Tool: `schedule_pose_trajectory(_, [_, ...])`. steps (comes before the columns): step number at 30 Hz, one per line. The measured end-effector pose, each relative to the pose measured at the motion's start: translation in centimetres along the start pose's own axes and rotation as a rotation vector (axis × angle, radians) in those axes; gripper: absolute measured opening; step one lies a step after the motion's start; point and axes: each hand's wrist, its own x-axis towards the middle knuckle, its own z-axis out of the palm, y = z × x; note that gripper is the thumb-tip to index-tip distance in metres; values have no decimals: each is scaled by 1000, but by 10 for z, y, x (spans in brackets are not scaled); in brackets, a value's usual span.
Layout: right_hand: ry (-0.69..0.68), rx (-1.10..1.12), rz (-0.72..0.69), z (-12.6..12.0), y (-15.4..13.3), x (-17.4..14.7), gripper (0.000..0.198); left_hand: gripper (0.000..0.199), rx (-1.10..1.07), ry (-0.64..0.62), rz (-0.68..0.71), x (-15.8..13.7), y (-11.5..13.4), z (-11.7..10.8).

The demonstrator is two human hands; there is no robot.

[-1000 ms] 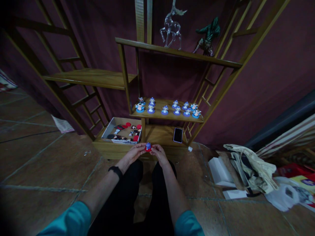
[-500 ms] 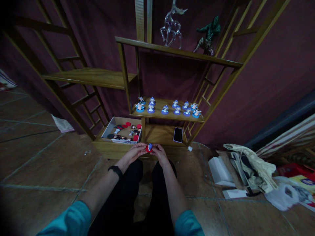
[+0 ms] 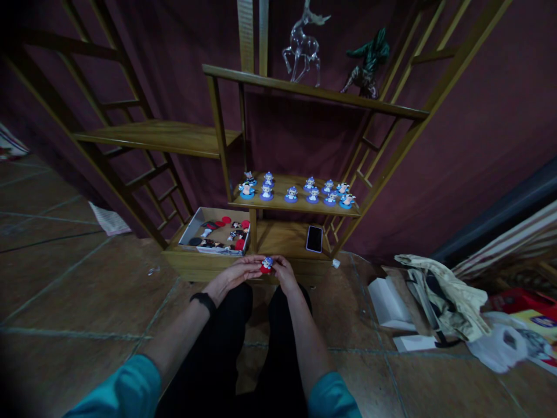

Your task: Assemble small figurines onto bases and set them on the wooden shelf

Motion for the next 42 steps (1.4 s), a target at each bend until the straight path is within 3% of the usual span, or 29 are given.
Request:
schedule_pose_trajectory(15, [-111, 70, 2, 9, -16, -12, 32, 36, -126, 106, 45, 6, -5, -4])
schedule_pose_trajectory(20, [-155, 56, 7, 11, -20, -17, 35, 36, -120, 87, 50, 7, -5, -5])
schedule_pose_trajectory(42, [-129, 96, 28, 7, -10, -8, 35, 29, -8, 79, 52, 7, -8, -6])
